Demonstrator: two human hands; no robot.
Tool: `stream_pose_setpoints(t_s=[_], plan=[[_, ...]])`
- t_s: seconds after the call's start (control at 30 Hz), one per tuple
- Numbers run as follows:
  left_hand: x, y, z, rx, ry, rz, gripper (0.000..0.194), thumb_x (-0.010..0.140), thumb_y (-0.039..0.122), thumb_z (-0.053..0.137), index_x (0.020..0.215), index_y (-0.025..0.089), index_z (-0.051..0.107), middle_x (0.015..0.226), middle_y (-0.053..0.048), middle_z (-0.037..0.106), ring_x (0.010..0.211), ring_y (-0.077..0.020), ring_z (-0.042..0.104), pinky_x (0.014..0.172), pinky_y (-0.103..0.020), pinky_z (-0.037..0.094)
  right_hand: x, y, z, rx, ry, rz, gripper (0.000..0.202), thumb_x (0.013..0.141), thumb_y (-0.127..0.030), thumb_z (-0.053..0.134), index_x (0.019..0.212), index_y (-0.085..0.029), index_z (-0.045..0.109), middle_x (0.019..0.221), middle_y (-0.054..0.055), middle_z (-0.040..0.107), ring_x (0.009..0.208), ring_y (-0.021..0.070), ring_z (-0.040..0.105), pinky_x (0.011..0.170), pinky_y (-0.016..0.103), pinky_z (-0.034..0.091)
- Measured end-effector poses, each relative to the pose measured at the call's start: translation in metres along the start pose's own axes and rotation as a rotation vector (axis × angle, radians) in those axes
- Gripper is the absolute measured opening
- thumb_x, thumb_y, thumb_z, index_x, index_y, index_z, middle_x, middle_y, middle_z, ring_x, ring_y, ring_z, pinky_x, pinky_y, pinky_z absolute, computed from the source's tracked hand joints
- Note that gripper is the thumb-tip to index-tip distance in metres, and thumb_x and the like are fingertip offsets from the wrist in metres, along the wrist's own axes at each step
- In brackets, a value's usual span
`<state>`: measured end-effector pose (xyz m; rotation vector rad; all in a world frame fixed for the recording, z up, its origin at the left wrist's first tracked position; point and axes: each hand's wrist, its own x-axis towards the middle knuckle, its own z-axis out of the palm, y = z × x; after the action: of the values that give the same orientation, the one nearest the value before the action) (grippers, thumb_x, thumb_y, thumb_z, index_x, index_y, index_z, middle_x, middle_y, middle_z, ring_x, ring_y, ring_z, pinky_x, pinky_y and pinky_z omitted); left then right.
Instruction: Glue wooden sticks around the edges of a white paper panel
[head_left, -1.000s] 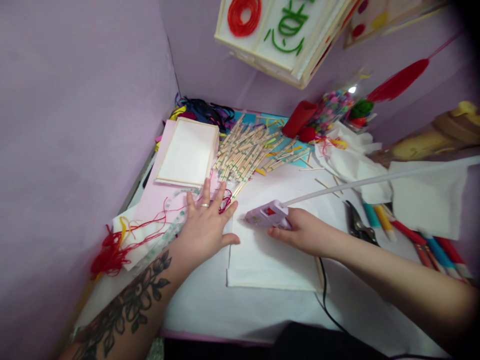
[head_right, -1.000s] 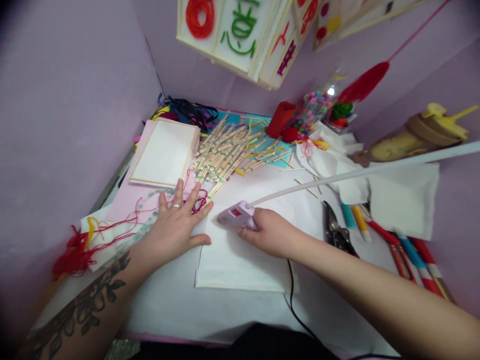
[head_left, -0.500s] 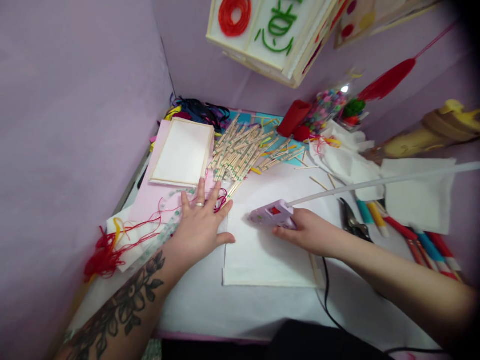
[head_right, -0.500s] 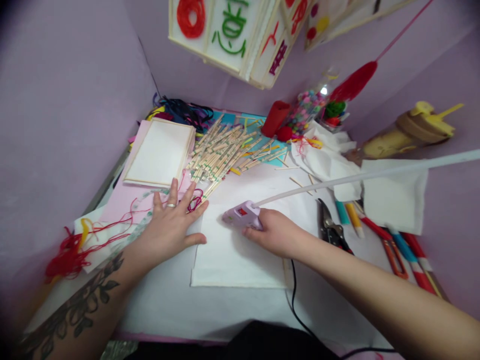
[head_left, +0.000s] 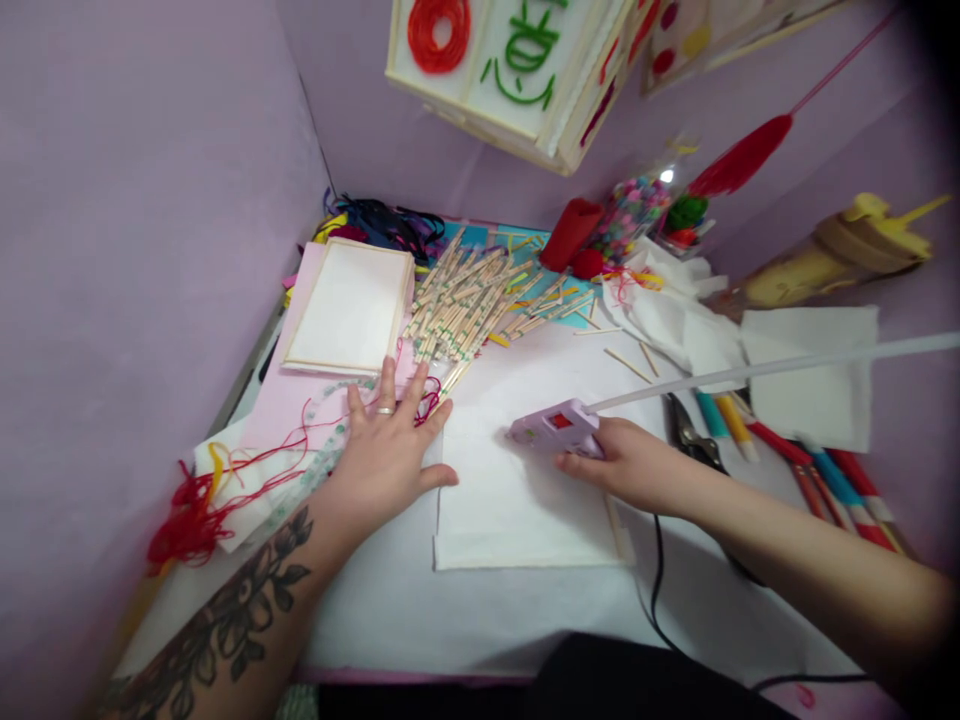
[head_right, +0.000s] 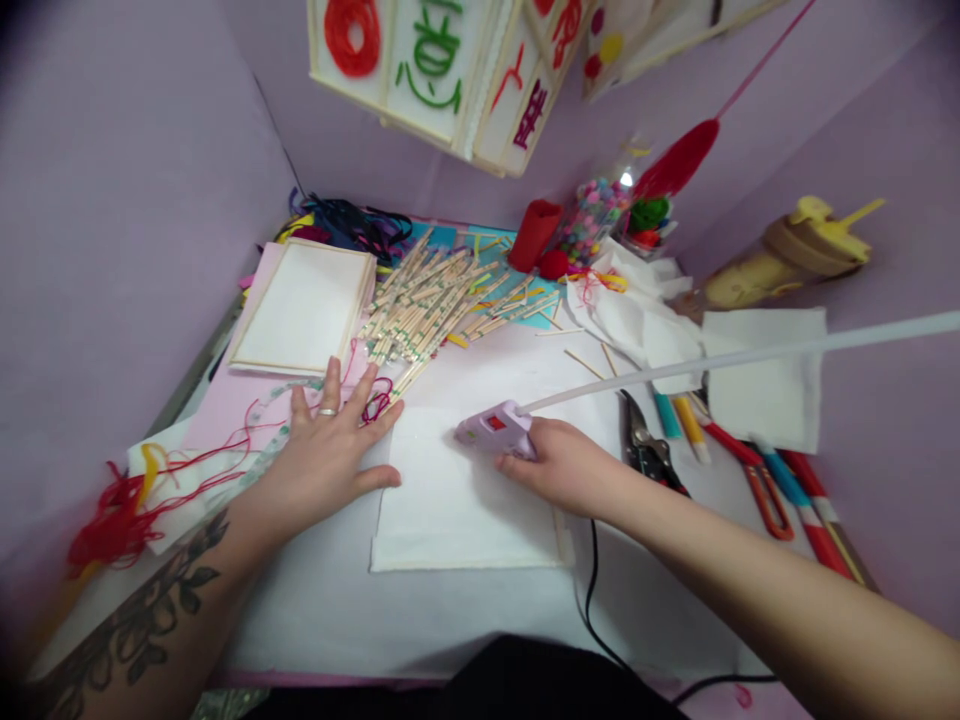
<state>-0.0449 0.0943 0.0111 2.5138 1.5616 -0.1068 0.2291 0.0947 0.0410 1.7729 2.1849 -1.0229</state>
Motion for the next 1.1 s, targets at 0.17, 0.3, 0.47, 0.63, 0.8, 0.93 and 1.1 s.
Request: stream_pose_setpoints(t_s=[0.17, 0.3, 0.47, 0.63, 0.8, 0.93, 1.1], plan=[[0.001, -0.001, 0.0, -0.002, -0.03, -0.011, 0.074, 0.074, 0.061, 0.065, 0.138, 0.03, 0.047, 0.158, -0.012, 0.007, 0.139, -0.048, -0.009, 0.1, -0.077, 0.008, -0.003, 0.009, 0.001, 0.023, 0.015, 0.019, 0.036, 0.08, -0.047, 0.047, 0.083, -0.016, 0.065, 0.078, 0.009, 0.065, 0.07, 0.0221, 0.059, 0.062, 0.03, 0.043], [0.001, -0.001, 0.001, 0.006, -0.03, -0.01, 0.074, 0.074, 0.062, 0.065, 0.139, 0.03, 0.045, 0.158, -0.011, 0.005, 0.139, -0.0483, -0.011, 0.1, -0.078, 0.009, -0.006, 0.015, 0.0, 0.029, -0.01, 0.049, 0.04, 0.08, -0.049, 0.046, 0.087, -0.015, 0.066, 0.081, 0.01, 0.067, 0.073, 0.024, 0.061, 0.066, 0.031, 0.045], [0.001, -0.002, 0.003, 0.013, -0.024, -0.011, 0.073, 0.075, 0.061, 0.064, 0.139, 0.03, 0.046, 0.158, -0.01, 0.006, 0.139, -0.0487, -0.011, 0.1, -0.078, 0.009, -0.013, 0.023, -0.001, 0.036, 0.024, 0.064, 0.043, 0.08, -0.052, 0.044, 0.085, -0.016, 0.067, 0.079, 0.01, 0.067, 0.072, 0.0243, 0.061, 0.065, 0.032, 0.045], [0.002, -0.001, 0.002, 0.014, -0.036, -0.015, 0.074, 0.075, 0.059, 0.066, 0.139, 0.03, 0.045, 0.158, -0.011, 0.004, 0.139, -0.0488, -0.011, 0.1, -0.078, 0.008, -0.019, 0.033, -0.002, 0.074, 0.024, 0.094, 0.042, 0.08, -0.051, 0.045, 0.087, -0.017, 0.068, 0.08, 0.009, 0.068, 0.072, 0.0235, 0.062, 0.065, 0.032, 0.046], [0.002, 0.0, 0.002, 0.019, -0.026, -0.02, 0.074, 0.074, 0.057, 0.068, 0.139, 0.029, 0.046, 0.158, -0.011, 0.006, 0.139, -0.0497, -0.009, 0.1, -0.077, 0.008, -0.026, 0.039, -0.004, 0.075, 0.042, 0.121, 0.039, 0.08, -0.05, 0.047, 0.086, -0.017, 0.068, 0.077, 0.008, 0.068, 0.069, 0.0228, 0.062, 0.062, 0.031, 0.046], [0.002, -0.002, 0.004, 0.024, -0.007, -0.008, 0.073, 0.074, 0.057, 0.067, 0.139, 0.029, 0.046, 0.158, -0.011, 0.007, 0.139, -0.0495, -0.01, 0.099, -0.078, 0.01, -0.031, 0.044, -0.005, 0.08, 0.051, 0.173, 0.039, 0.08, -0.052, 0.048, 0.079, -0.018, 0.067, 0.07, 0.007, 0.067, 0.064, 0.022, 0.062, 0.058, 0.03, 0.044], [0.003, -0.004, 0.007, 0.028, 0.005, 0.002, 0.073, 0.075, 0.057, 0.067, 0.139, 0.029, 0.046, 0.158, -0.012, 0.008, 0.139, -0.0489, -0.011, 0.099, -0.078, 0.009, -0.035, 0.048, -0.006, 0.07, 0.071, 0.248, 0.04, 0.078, -0.054, 0.049, 0.079, -0.018, 0.067, 0.071, 0.007, 0.068, 0.064, 0.0219, 0.062, 0.057, 0.03, 0.044]])
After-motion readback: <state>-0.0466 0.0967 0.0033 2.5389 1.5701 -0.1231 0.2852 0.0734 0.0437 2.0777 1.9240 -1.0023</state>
